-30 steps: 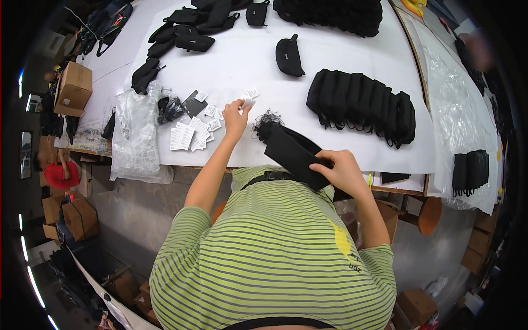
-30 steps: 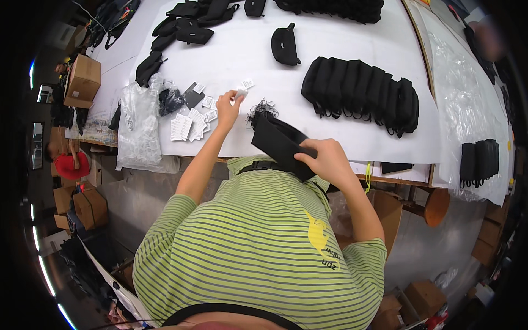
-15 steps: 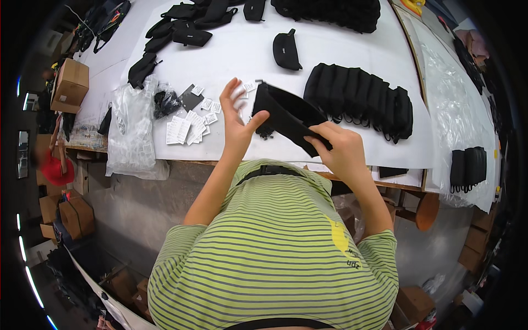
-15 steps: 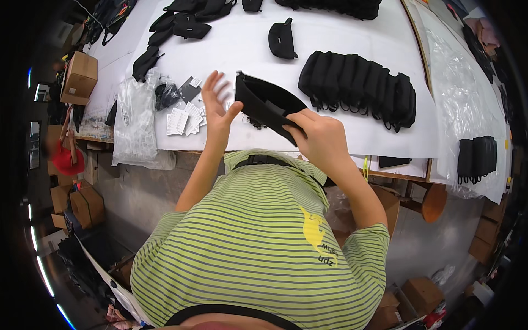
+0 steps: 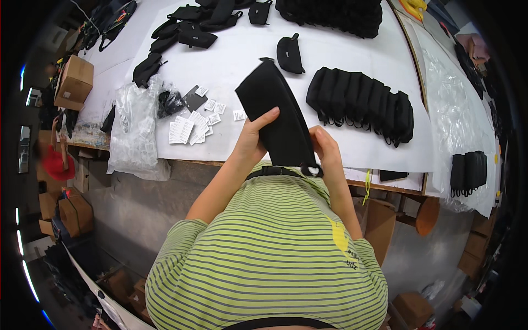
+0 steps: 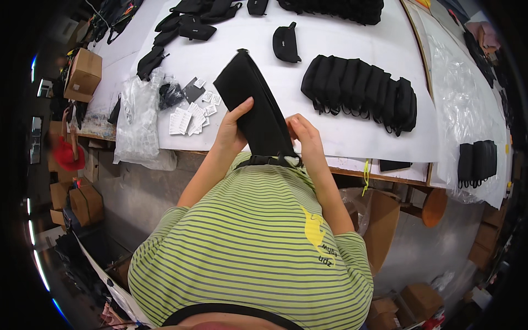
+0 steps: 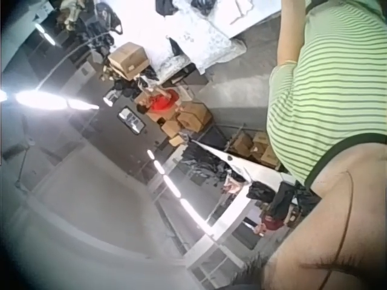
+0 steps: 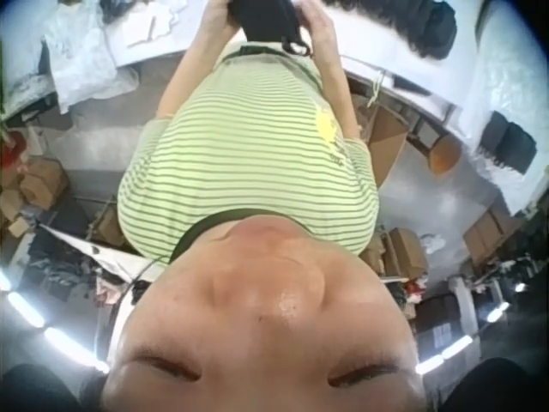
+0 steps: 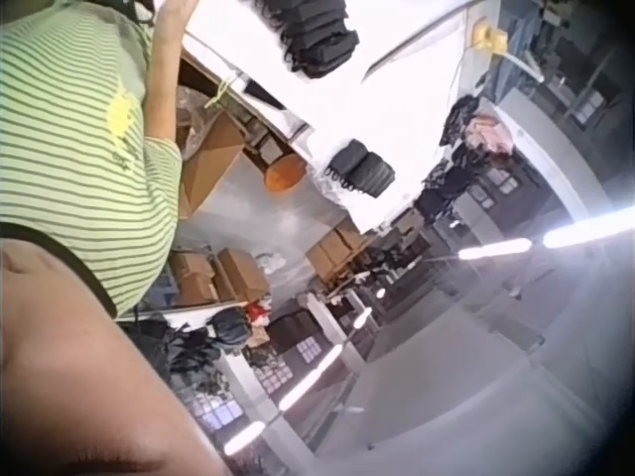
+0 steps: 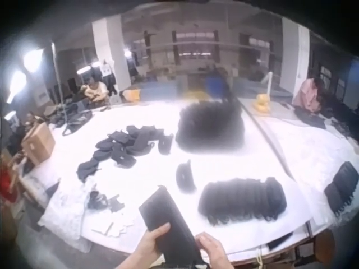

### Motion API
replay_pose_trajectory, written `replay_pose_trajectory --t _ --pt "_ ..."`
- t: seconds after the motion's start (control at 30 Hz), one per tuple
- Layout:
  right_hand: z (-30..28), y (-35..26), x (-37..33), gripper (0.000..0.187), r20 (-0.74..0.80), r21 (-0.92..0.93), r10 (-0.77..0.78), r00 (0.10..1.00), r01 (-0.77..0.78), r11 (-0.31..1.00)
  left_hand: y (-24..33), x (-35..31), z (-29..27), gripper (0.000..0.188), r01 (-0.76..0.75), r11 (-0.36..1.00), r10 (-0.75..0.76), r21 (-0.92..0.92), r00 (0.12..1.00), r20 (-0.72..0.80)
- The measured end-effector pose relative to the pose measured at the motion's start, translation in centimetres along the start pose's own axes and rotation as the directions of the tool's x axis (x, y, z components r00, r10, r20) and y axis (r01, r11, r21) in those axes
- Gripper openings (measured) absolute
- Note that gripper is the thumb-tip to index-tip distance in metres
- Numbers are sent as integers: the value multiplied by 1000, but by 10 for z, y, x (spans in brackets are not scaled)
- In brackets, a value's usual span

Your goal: Packing small black zippered pouches into a larger bag or container, including adding labels and silica gel packets.

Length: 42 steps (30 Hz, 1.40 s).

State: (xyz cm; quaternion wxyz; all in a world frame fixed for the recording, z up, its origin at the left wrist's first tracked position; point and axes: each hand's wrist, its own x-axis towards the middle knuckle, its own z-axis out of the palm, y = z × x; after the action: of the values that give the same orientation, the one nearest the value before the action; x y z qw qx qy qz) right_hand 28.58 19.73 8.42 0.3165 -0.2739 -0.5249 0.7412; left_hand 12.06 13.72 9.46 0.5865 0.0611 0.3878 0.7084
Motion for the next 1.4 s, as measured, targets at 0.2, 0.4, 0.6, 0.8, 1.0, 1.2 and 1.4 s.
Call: replay_pose_trajectory --t 0.2,0.4,0.6,0.8,1.0,1.2,1.4 --pt "0 -21 25 31 -168 16 -217 962 223 975 1 -17 21 42 166 950 -186 266 981 52" --pt "-2 -30 32 15 -288 -334 -501 816 405 851 2 -25 28 41 200 923 -231 329 971 58" --pt "7 -33 23 10 -160 -525 -627 762 472 708 4 -24 31 35 210 927 -200 311 978 -66" --pt "24 -38 -6 10 119 -402 -410 904 422 813 23 6 9 26 244 969 -244 -45 970 10" --pt "17 -41 -3 20 124 -554 -435 892 426 715 27 17 -6 23 73 995 -76 -71 996 -36" --pt "23 -50 -4 67 453 -843 -403 795 529 96 16 -3 6 22 63 997 -70 -55 987 -141" --pt "-4 -52 4 44 276 -786 -322 905 406 466 -2 -9 -25 41 -46 913 79 406 995 -63"
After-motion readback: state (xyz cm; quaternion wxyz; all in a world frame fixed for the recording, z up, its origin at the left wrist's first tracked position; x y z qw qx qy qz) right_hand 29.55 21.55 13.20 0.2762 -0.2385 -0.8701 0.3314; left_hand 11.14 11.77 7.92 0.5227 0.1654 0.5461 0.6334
